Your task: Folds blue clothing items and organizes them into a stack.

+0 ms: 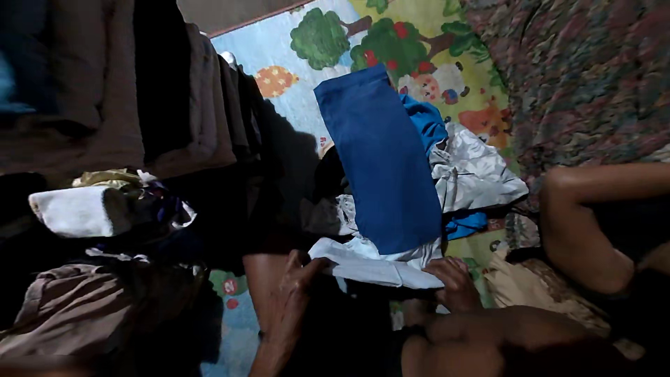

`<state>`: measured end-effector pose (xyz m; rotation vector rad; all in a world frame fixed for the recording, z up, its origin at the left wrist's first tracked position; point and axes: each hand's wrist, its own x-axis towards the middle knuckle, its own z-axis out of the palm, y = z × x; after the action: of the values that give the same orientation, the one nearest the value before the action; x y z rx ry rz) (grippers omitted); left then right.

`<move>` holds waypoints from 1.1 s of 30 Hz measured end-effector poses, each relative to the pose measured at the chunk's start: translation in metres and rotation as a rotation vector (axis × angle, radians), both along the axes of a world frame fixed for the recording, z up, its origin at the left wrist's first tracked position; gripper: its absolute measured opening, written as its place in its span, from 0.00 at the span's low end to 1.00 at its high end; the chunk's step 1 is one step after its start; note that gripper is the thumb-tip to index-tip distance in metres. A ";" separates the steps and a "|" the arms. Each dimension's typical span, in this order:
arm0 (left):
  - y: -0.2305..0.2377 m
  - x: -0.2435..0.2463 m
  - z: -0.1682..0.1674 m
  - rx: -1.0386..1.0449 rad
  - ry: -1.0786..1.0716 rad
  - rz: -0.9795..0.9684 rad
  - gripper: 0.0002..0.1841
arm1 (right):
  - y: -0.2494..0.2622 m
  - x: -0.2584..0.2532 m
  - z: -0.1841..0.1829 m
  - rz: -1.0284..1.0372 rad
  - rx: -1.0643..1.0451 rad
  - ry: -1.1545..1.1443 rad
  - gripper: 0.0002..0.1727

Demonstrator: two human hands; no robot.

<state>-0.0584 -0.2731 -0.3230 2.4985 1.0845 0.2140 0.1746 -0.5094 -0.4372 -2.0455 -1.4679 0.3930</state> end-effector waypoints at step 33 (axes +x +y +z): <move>0.034 0.147 -0.065 -0.757 -0.402 -0.459 0.23 | 0.105 0.108 0.138 0.595 0.147 0.394 0.09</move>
<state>0.0881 -0.2393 -0.3882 1.8300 0.3124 0.1267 0.2821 -0.4043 -0.2988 -1.2896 -1.7582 0.8412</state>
